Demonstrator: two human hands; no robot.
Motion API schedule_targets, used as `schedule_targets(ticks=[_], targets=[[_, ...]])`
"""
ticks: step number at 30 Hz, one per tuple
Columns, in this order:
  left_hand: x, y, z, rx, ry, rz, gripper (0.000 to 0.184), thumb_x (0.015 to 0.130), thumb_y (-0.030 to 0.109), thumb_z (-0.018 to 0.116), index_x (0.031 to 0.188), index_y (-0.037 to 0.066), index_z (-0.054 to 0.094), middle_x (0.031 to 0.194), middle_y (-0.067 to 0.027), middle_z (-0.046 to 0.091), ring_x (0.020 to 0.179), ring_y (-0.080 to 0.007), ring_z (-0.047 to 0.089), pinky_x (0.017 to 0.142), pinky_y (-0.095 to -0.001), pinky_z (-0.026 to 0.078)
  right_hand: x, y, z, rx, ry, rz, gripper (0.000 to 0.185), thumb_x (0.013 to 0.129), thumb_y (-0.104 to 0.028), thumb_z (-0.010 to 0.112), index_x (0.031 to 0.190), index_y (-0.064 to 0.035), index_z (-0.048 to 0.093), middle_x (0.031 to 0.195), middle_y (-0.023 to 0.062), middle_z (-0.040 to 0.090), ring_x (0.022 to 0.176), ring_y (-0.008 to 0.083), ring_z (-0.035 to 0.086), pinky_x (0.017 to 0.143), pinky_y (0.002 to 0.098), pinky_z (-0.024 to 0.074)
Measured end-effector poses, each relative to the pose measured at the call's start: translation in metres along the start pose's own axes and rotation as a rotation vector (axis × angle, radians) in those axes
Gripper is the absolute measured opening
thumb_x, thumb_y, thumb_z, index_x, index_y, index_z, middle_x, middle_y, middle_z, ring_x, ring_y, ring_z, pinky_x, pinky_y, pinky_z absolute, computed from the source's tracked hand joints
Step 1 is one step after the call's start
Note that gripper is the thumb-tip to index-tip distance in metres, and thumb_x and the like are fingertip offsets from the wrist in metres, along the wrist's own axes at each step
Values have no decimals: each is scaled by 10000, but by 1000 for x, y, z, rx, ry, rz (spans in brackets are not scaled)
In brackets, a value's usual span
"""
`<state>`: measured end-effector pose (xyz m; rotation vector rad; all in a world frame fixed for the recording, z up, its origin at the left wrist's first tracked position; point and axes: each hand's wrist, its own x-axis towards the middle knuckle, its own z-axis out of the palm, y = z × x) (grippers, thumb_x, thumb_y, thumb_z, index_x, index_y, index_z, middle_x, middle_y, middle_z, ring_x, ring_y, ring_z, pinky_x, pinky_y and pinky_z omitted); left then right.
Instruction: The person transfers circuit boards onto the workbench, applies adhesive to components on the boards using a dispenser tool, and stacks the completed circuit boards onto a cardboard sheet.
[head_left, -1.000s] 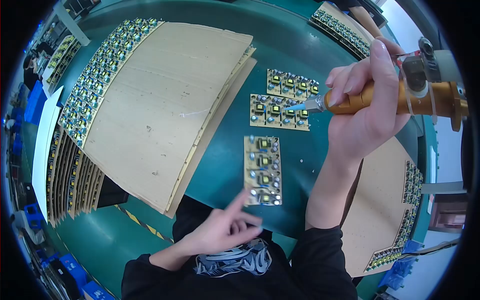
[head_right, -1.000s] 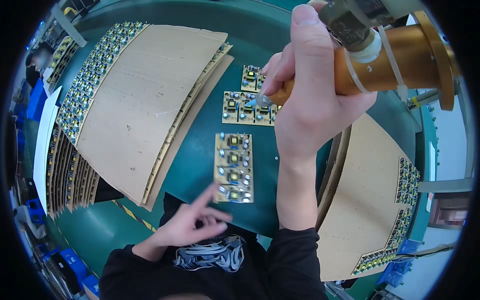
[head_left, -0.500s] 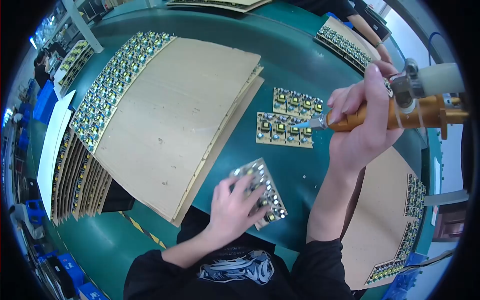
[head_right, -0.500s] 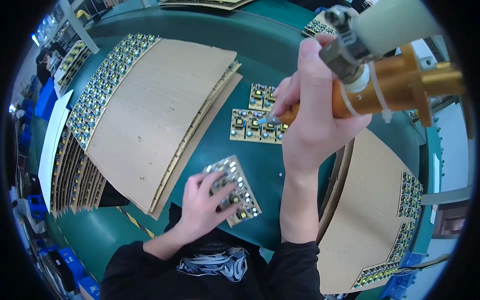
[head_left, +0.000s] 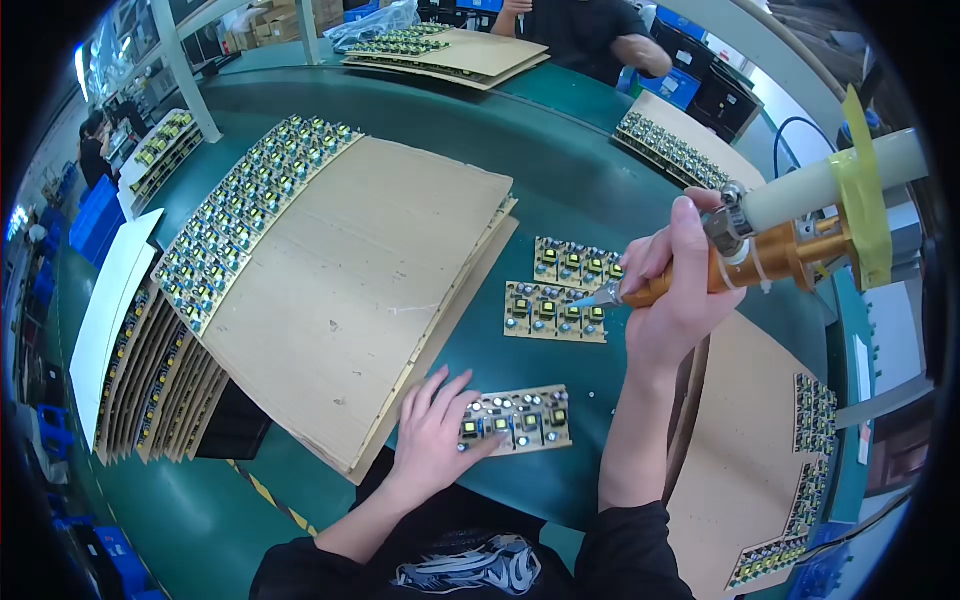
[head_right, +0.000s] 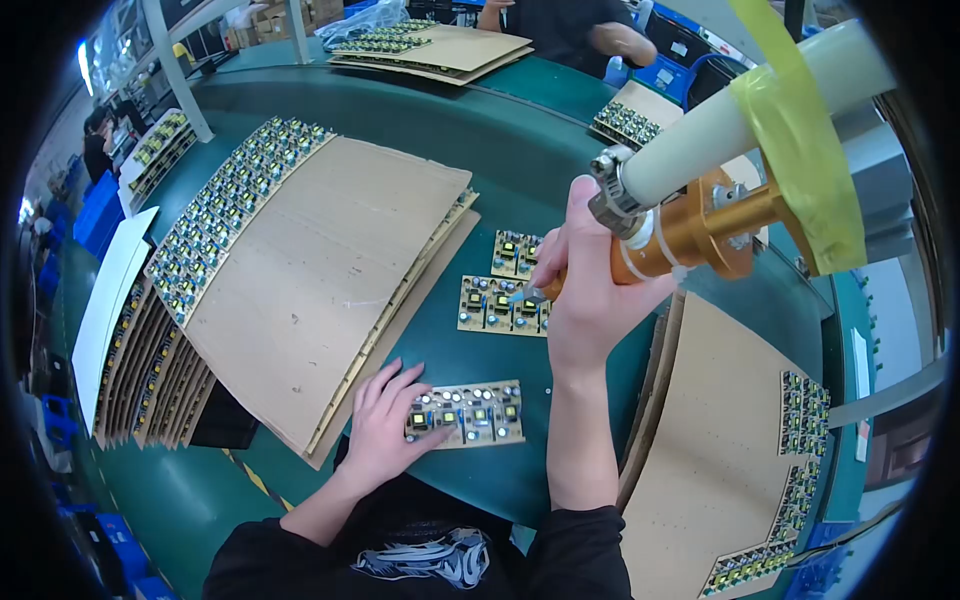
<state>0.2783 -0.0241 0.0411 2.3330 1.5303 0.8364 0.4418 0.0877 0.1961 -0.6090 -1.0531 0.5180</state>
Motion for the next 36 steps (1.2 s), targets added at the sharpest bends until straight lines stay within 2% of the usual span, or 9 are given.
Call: schedule_targets(ticks=[3,7,10,11,14,18,22,26,36], targets=[[3,-1,-9,-73,-52,15,667,692,458,738,1191,56,551,1273,-120,496,1246,-357,392,1066,-495,255,-2,-3,2,16,-13,20,217,865,-105,565,1020,39,516,464,11,409,336,91,392,404,240,374],[-2,-11,-16,-137,-79,83,639,668,333,789,1186,52,545,1264,-130,482,1233,-351,410,1022,-481,328,-5,-5,5,17,-13,32,217,864,-107,565,1014,40,512,459,11,405,338,93,395,406,242,374],[3,-11,-17,-656,-28,-52,684,657,86,801,1248,29,461,1246,-150,471,1190,-261,469,981,-418,408,-7,-4,7,15,-8,16,212,863,-103,558,1011,41,509,458,12,405,338,98,398,408,247,379],[7,-10,-15,-661,-33,-56,684,657,86,801,1248,29,461,1246,-150,471,1190,-261,469,981,-418,408,-7,-5,7,9,-7,21,212,863,-103,558,1011,41,509,458,12,405,338,98,398,408,247,379],[26,-8,0,-1360,77,-418,747,682,-55,742,1315,-2,348,1236,-153,447,1167,-238,495,928,-351,481,-7,-7,8,-8,-41,36,221,867,-101,546,1029,39,495,458,17,406,338,102,399,414,250,386],[52,6,2,-1360,203,-356,741,723,-102,688,1334,-19,277,1243,-150,440,1131,-227,522,937,-320,484,-11,-6,6,10,-109,-16,261,873,-100,530,1084,34,456,459,21,399,335,108,396,404,252,389],[65,17,4,-1359,292,-288,715,728,-101,687,1321,-9,298,1249,-145,441,1137,-232,522,935,-327,484,-19,-14,13,-13,-108,28,319,878,-99,515,1144,31,395,458,22,388,333,113,393,387,256,392],[67,20,6,-1332,233,-254,689,733,-105,684,1306,3,318,1257,-139,440,1133,-218,528,928,-318,486,-24,-17,17,-11,-126,35,367,882,-101,514,1180,33,349,463,21,386,335,116,394,373,259,392],[58,21,13,-1284,198,-181,650,734,-108,683,1278,19,352,1244,-117,465,1113,-188,543,917,-296,487,-28,-20,17,8,-143,40,363,888,-110,517,1177,31,348,477,25,400,344,116,402,374,255,391]])
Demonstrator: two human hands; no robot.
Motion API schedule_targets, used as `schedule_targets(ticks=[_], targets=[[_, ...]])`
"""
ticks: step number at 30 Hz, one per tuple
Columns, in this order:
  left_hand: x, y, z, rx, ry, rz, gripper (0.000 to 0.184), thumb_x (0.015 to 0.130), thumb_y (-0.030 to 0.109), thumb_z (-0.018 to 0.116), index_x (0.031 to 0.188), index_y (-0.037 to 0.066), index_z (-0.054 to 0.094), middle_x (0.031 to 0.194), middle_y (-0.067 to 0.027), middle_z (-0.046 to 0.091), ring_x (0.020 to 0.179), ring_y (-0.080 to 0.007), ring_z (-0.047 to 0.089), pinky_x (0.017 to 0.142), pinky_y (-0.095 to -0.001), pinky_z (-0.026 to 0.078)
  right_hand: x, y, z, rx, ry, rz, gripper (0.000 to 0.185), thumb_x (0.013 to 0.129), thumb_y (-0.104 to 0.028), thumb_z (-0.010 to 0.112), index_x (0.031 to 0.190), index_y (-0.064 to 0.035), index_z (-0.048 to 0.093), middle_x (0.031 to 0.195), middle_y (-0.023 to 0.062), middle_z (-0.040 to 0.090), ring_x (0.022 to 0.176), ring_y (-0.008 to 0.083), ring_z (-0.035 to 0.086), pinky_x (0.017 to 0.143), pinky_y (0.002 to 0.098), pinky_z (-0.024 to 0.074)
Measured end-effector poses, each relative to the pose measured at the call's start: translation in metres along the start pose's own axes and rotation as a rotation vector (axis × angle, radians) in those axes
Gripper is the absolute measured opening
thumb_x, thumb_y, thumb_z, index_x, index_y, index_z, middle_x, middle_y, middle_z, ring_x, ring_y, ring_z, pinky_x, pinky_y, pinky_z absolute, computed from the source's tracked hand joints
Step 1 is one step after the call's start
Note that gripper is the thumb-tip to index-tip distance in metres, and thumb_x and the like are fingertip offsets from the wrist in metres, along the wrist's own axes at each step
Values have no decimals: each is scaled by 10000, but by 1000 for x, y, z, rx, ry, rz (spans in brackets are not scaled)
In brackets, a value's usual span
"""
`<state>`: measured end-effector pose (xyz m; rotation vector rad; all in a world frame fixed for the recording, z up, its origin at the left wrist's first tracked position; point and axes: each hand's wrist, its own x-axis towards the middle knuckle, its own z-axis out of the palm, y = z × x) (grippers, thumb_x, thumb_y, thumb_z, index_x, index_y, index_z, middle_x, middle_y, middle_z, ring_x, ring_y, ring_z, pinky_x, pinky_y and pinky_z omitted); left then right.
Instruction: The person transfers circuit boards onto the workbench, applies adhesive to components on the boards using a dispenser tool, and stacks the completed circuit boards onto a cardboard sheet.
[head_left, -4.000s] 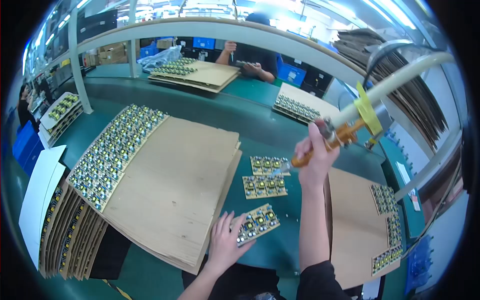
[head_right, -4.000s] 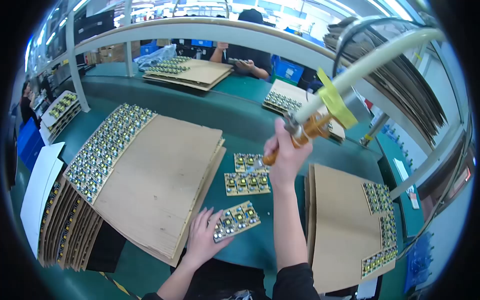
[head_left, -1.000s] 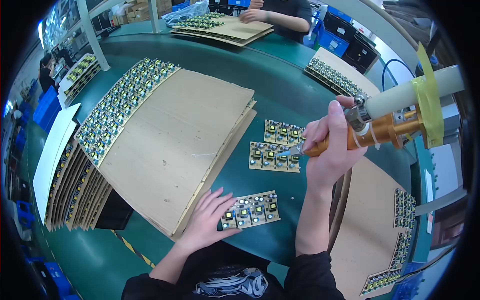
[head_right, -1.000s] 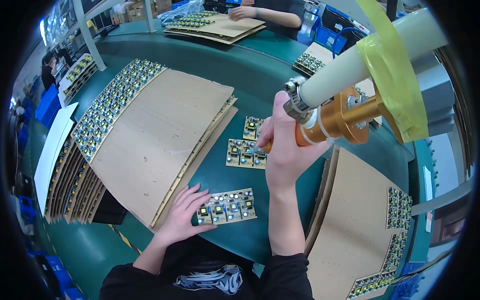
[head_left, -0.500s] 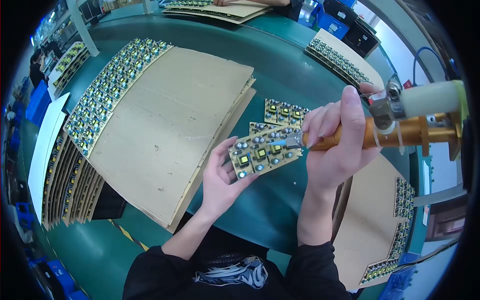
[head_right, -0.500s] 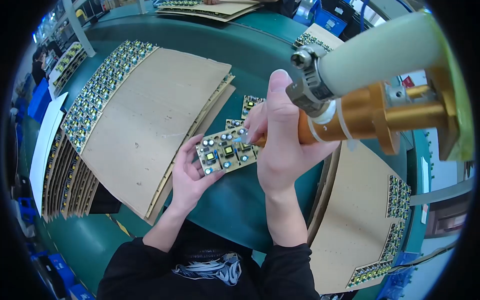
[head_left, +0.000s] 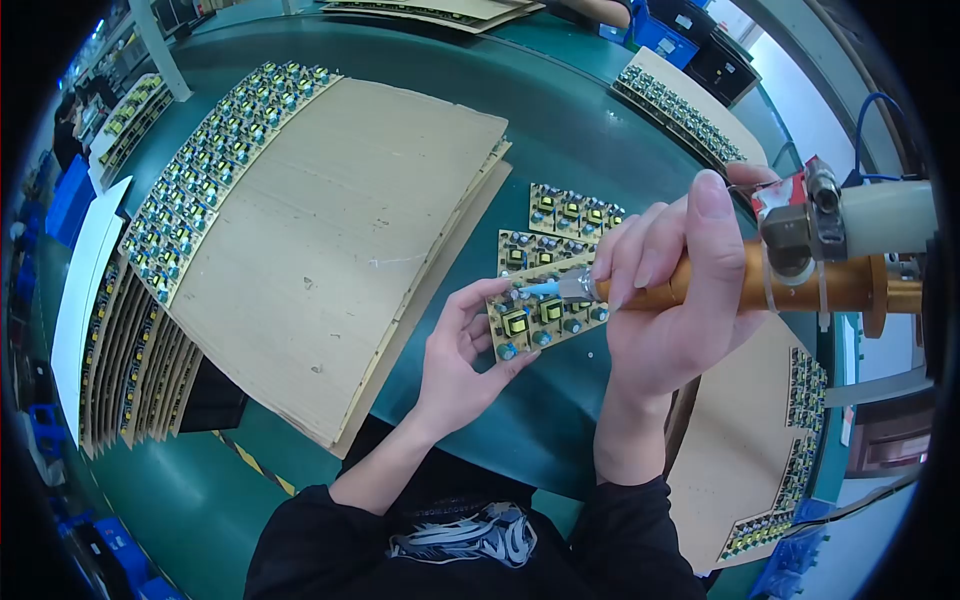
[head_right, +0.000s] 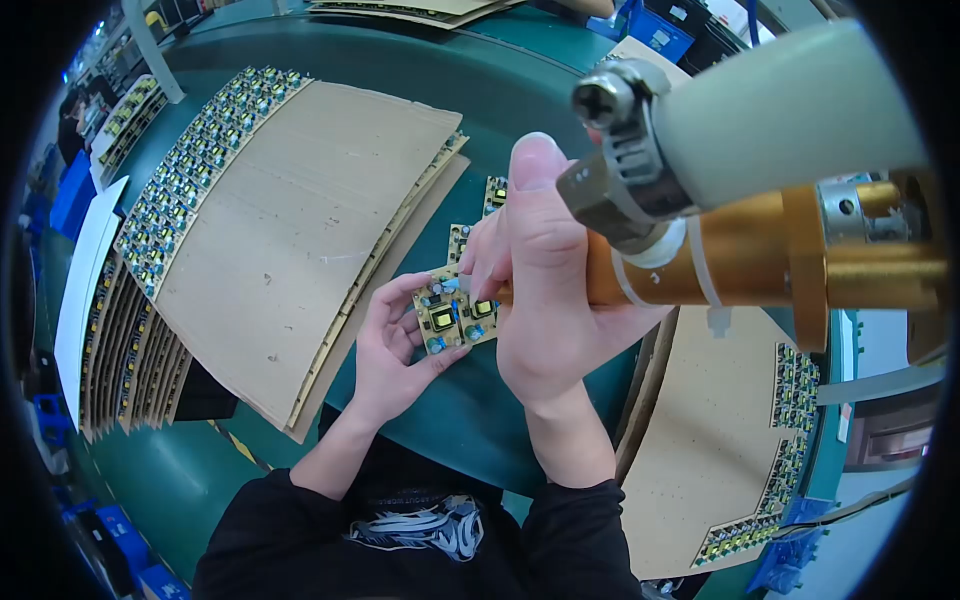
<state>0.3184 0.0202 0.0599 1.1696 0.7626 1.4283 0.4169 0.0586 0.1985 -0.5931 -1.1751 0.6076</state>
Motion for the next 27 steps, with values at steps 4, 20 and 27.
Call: schedule_targets(ticks=[4,20,27], targets=[[-1,1,0,23,-13,47,641,734,-109,682,1272,19,358,1234,-113,475,1105,-186,548,915,-294,488,-1,1,0,25,-18,-14,354,889,-109,514,1173,30,354,477,25,401,346,116,404,373,254,391],[1,0,4,40,11,55,643,728,-112,686,1269,16,364,1211,-113,483,1087,-188,559,913,-296,491,0,2,-2,5,-12,-11,294,896,-91,501,1156,0,397,474,24,407,344,121,402,380,264,394],[2,-1,5,37,27,50,643,726,-114,686,1267,15,365,1212,-110,479,1079,-186,563,911,-294,492,0,2,-2,8,-21,-32,256,896,-83,504,1132,-21,426,475,21,408,347,121,407,384,262,390]])
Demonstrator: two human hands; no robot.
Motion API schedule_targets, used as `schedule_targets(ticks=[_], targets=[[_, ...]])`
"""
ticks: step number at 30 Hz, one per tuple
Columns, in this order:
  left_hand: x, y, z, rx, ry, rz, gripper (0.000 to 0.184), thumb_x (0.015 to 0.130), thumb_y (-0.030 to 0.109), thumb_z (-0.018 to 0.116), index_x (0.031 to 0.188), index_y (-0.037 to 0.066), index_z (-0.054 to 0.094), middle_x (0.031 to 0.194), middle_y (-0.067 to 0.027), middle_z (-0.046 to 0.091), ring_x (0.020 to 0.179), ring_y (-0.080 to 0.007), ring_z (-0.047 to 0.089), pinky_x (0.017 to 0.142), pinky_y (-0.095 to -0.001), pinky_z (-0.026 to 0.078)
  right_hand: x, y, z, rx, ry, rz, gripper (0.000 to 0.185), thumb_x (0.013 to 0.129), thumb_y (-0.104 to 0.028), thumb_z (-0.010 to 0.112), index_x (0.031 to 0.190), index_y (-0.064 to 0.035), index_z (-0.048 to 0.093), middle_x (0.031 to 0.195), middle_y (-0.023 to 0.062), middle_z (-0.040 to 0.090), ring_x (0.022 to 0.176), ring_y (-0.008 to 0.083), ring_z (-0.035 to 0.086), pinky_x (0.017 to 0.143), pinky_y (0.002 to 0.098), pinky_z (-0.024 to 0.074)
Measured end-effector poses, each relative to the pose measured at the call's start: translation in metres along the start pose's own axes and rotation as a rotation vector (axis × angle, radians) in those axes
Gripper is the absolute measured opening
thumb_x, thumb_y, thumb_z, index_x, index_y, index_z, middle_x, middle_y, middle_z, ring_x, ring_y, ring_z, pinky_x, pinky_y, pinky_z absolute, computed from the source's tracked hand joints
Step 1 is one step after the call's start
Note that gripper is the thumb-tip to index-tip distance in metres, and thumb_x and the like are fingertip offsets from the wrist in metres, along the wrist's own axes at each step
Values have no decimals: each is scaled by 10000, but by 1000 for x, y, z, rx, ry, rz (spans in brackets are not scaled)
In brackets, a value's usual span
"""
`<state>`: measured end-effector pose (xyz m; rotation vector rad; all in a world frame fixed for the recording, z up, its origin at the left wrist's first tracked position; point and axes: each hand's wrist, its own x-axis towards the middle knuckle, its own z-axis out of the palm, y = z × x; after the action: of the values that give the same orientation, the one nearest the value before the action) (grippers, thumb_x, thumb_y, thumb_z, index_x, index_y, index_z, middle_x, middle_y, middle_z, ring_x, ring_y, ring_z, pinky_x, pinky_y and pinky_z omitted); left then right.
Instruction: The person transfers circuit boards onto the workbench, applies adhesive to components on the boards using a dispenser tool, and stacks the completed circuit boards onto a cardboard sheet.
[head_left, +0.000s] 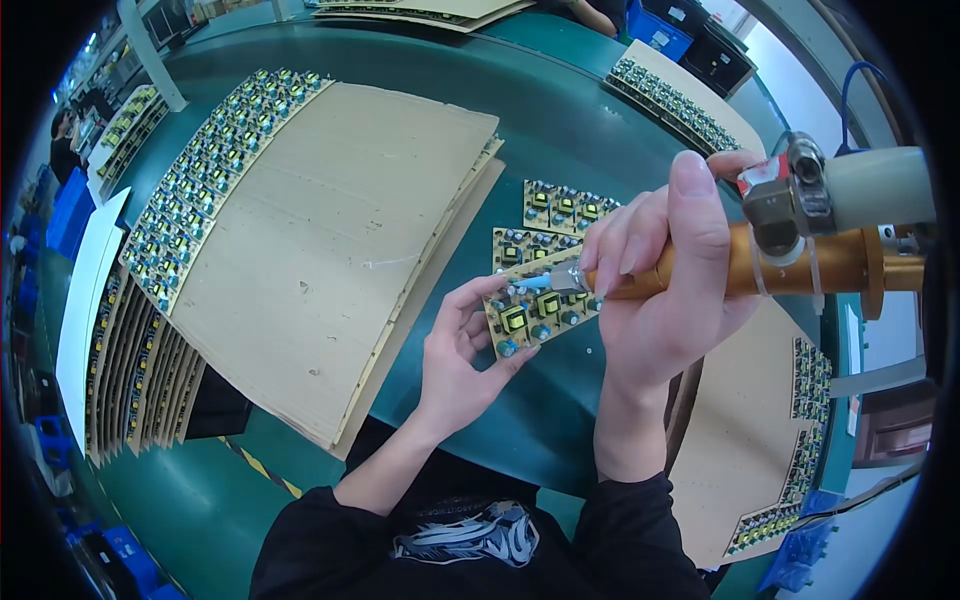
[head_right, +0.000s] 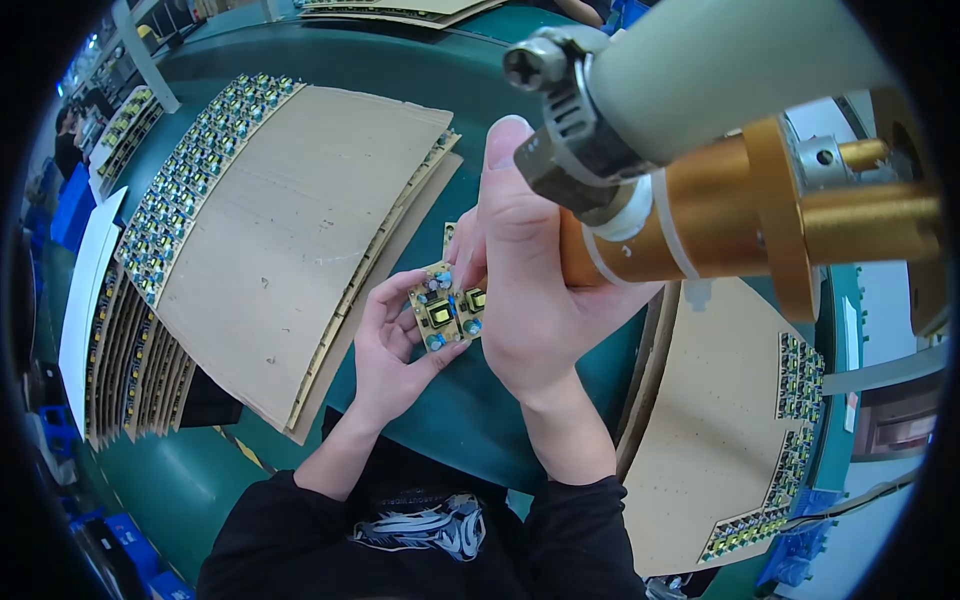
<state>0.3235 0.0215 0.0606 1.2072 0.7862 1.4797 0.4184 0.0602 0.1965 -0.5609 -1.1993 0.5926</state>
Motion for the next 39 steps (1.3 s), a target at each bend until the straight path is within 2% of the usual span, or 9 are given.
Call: schedule_targets(ticks=[4,7,12,15,24,39], targets=[[0,2,0,-7,-9,-13,645,725,-115,687,1267,15,363,1217,-109,474,1083,-185,561,910,-293,492,0,-1,2,-1,59,47,247,896,-90,515,1121,-30,434,476,18,410,349,119,409,385,261,390],[1,1,-1,3,-24,-31,706,688,-129,710,1271,2,333,1269,-149,430,1120,-224,534,927,-341,496,0,-2,1,-20,29,49,236,900,-100,519,1113,-37,441,478,17,413,351,117,410,387,259,390],[1,1,1,9,-25,-26,712,685,-123,716,1271,1,333,1271,-149,429,1119,-225,535,928,-340,495,1,0,0,-26,34,30,270,903,-105,516,1145,-22,428,478,19,418,348,112,411,383,256,391],[1,0,1,-19,-7,6,649,722,-113,691,1265,12,357,1230,-113,464,1095,-190,554,922,-303,485,2,1,-1,-42,-13,-21,320,903,-113,522,1181,-3,408,474,19,419,344,108,411,378,253,392],[-13,-1,-15,29,50,-46,657,715,-138,677,1263,8,345,1231,-133,457,1117,-201,533,929,-311,480,7,3,-5,-34,27,-9,349,895,-121,539,1189,7,401,465,19,411,341,106,406,377,252,392],[-20,2,-13,30,80,97,646,703,-163,671,1243,-5,353,1255,-153,431,1134,-214,518,916,-321,492,0,-2,2,-16,61,52,283,899,-89,515,1155,-14,421,481,17,404,345,111,389,382,265,387]])
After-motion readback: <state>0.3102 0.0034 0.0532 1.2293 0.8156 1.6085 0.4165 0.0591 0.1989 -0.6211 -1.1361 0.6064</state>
